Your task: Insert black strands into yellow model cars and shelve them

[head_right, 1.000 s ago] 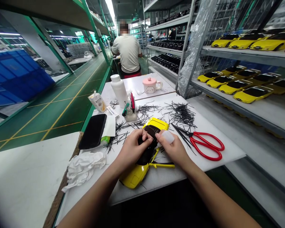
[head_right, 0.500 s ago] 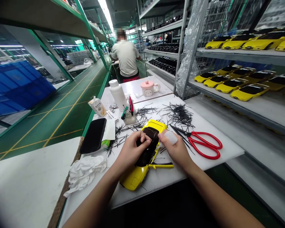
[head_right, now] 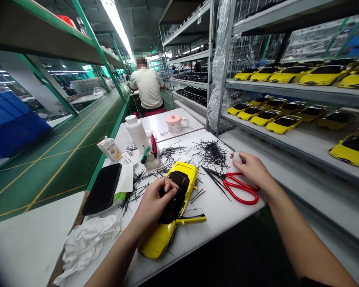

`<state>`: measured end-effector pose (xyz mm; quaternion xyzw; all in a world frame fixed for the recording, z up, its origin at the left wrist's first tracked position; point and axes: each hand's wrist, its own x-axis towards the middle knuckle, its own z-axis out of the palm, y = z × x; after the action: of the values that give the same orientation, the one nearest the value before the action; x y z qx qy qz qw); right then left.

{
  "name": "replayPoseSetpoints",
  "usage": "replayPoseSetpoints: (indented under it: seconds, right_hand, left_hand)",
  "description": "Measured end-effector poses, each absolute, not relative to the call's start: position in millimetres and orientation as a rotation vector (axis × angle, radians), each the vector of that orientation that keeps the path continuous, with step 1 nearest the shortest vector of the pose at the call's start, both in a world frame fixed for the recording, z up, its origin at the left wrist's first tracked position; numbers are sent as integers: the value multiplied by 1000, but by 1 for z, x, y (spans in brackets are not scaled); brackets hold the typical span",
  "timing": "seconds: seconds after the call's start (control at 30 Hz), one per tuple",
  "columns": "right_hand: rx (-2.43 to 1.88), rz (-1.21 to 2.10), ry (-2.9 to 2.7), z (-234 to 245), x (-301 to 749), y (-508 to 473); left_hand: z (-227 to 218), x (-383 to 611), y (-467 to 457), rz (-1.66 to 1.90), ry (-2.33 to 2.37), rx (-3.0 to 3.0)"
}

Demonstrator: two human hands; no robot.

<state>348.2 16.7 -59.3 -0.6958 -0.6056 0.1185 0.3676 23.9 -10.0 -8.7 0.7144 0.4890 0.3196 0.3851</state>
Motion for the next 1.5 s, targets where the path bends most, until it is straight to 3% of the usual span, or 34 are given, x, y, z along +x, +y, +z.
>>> replayPoseSetpoints:
  seconds: [0.3, 0.47, 0.67, 0.9, 1.5]
  right_hand:
    - [-1944, 209, -1429, -69, 351, -1]
    - [-1836, 294, -1949, -67, 290, -18]
    - [-1822, 254, -2003, -61, 271, -7]
    - [-1204, 955, -1372, -29, 262, -36]
    - [-1167, 867, -1409, -27, 241, -50]
  left_hand:
    - [-8, 30, -17, 906, 1129, 1973]
    - [-11, 35, -20, 860, 1030, 2029]
    - [-15, 35, -21, 855, 1102, 1909]
    - [-17, 36, -22, 852, 1150, 1838]
    - [-15, 36, -22, 882, 1160, 1784]
